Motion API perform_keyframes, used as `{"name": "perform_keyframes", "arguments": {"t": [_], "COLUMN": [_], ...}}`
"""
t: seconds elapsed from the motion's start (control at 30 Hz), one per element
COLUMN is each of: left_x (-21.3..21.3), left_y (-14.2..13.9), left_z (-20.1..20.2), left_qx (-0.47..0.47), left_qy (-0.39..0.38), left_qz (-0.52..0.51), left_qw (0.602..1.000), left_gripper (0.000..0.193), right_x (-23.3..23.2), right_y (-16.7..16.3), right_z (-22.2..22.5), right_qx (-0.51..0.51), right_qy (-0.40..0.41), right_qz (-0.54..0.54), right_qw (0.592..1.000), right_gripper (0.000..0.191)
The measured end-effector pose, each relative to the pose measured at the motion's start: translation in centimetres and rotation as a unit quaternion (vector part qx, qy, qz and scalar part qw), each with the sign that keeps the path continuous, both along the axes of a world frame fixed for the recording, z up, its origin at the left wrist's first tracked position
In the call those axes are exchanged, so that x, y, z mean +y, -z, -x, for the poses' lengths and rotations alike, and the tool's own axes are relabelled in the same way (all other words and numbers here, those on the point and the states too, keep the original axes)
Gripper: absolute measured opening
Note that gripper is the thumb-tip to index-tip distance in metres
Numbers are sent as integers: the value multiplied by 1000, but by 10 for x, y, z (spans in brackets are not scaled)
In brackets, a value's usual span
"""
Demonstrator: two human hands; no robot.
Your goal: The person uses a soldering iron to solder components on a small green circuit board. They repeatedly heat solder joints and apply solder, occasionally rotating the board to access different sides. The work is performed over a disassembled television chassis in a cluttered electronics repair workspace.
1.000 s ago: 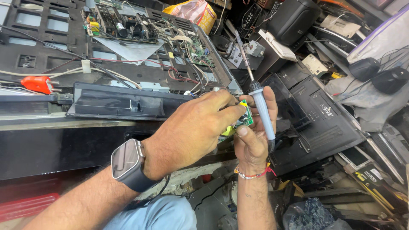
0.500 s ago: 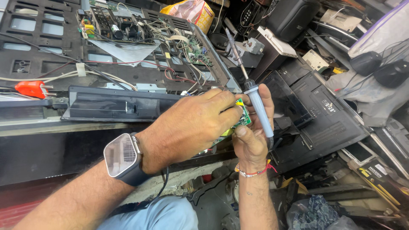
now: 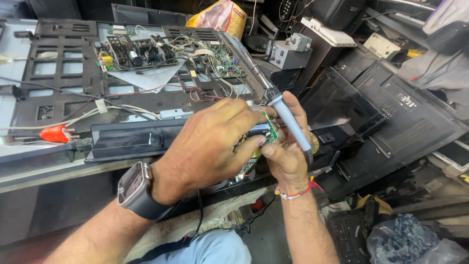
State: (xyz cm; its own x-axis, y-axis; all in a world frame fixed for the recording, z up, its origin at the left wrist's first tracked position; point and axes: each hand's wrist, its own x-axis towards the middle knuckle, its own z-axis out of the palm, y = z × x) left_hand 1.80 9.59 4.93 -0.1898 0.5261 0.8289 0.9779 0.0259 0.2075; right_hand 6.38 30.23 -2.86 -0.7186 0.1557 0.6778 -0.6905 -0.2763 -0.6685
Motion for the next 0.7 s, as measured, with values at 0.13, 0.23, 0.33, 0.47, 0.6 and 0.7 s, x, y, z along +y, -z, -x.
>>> {"name": "perform_keyframes", "arguments": {"t": [0.13, 0.23, 0.33, 0.47, 0.6, 0.7], "left_x": [6, 9, 9, 7, -6, -23], "left_y": [-3, -9, -14, -16, -11, -4], "left_z": [-1, 2, 3, 2, 5, 11], "left_qx": [14, 29, 42, 49, 24, -40], "left_qy": [11, 40, 40, 43, 21, 17], "left_qz": [7, 22, 53, 57, 69, 31], "left_qw": [1000, 999, 997, 996, 997, 999], "left_gripper": [22, 22, 18, 12, 16, 16], "right_x": [7, 10, 12, 13, 24, 37], "right_y": [-4, -5, -6, -4, 3, 13], "right_z": [-2, -4, -5, -10, -33, -63], "right_qx": [-12, -21, -20, 37, 67, 93], "right_qy": [-9, -13, -22, -2, 109, 174], "right_qz": [-3, -4, -3, -41, -3, 23], "right_qw": [1000, 1000, 1000, 998, 992, 980], "right_gripper": [102, 101, 101, 93, 66, 56]}}
